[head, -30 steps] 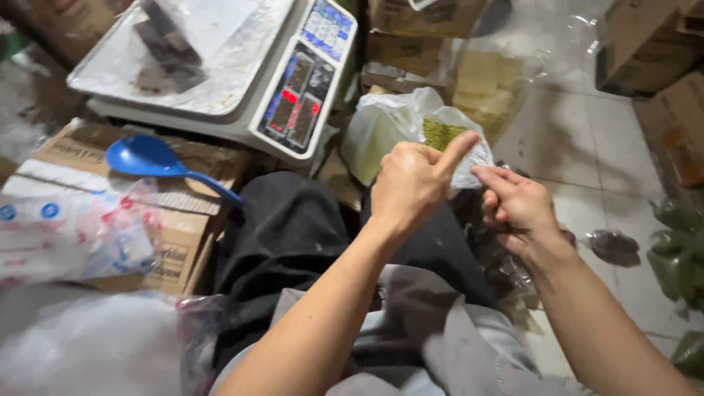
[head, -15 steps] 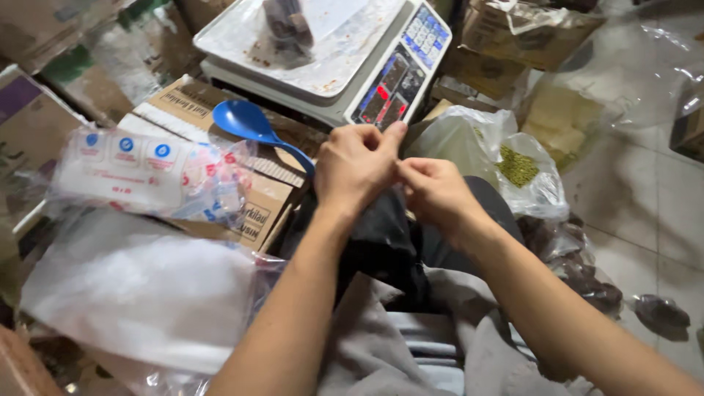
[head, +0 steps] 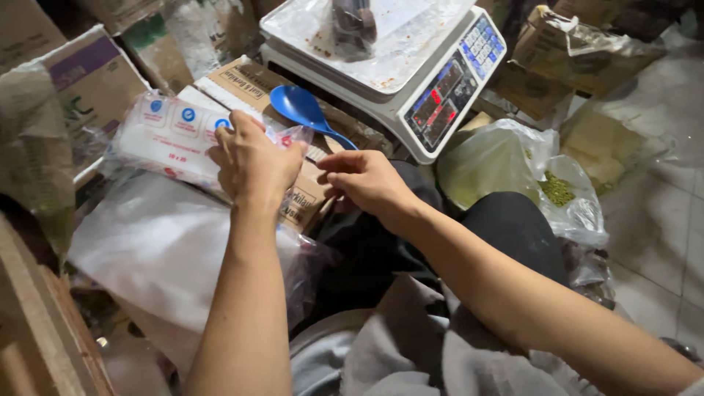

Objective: The person scoops green mung beans from a large sack into small plastic bags using a blue scoop. They place each bag on a digital scale to measure the weight, then tie the bag closed and set it aside. The process is repeated for multiple bags.

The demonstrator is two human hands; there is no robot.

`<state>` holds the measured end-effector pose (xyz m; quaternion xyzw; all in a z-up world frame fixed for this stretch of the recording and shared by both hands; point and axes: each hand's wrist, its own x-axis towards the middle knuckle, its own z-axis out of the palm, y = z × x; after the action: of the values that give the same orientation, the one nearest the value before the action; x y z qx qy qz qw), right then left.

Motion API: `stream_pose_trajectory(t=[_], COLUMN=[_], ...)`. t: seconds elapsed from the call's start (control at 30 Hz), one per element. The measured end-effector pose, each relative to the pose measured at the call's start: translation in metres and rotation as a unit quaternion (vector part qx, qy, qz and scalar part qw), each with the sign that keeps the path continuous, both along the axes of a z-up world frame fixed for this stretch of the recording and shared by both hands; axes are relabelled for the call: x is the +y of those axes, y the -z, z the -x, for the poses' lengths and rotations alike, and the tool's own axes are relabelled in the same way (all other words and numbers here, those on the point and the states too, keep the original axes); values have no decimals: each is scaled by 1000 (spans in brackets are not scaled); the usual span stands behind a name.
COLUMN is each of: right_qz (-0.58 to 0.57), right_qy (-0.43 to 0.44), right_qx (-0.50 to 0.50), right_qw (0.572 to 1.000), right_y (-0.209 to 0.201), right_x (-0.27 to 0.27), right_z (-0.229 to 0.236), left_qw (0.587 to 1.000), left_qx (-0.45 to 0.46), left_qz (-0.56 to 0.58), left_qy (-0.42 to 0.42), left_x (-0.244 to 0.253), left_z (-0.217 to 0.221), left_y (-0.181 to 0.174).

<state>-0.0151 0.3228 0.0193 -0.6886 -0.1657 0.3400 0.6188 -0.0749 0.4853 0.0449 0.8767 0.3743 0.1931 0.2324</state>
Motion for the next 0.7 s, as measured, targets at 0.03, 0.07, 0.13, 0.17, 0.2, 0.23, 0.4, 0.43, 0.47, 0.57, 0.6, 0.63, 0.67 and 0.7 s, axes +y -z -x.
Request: stream_pose_trajectory(t=[0.03, 0.07, 0.13, 0.17, 0.2, 0.23, 0.4, 0.43, 0.47, 0.57, 0.6, 0.63, 0.67, 0.7], right_qz=[4, 8, 5, -2, -9, 1, 49, 54, 59, 76, 81, 71, 60, 49], right_qy=[-2, -3, -6, -6, -7, -1, 23, 28, 33, 44, 47, 57, 66, 77], right_qx=[-3, -5, 4, 17, 30, 16, -45, -56, -67, -111, -128, -153, -179, -204], right_qw=[1000, 1000, 1000, 1000, 999, 1000, 998, 997, 995, 990, 987, 984, 980, 975], right_y=[3, 7, 13, 16, 18, 21, 28, 30, 31, 36, 36, 37, 38, 38], right_x=[7, 14, 28, 34, 40, 45, 57, 60, 63, 70, 71, 72, 71, 69], right_z=[-1, -2, -4, -4, -4, -3, -1, -1, -1, -4, -5, -6, -8, -9], left_qw=[999, 998, 997, 995, 995, 995, 992, 991, 990, 983, 982, 981, 979, 982], left_qx=[24, 49, 75, 89, 88, 88, 72, 56, 40, 18, 12, 6, 1, -7], left_qz=[-12, -24, 10, 28, 38, 48, 103, 117, 131, 154, 161, 167, 174, 162], left_qy=[-17, -34, -25, -20, -14, -6, 22, 26, 30, 95, 97, 100, 102, 100], left_x=[5, 10, 14, 16, 18, 21, 39, 43, 47, 58, 61, 63, 64, 63], left_z=[1, 2, 7, 9, 9, 9, 4, 4, 4, -1, -4, -5, -6, -8], left_y=[1, 2, 5, 6, 7, 8, 12, 14, 16, 20, 21, 23, 24, 26])
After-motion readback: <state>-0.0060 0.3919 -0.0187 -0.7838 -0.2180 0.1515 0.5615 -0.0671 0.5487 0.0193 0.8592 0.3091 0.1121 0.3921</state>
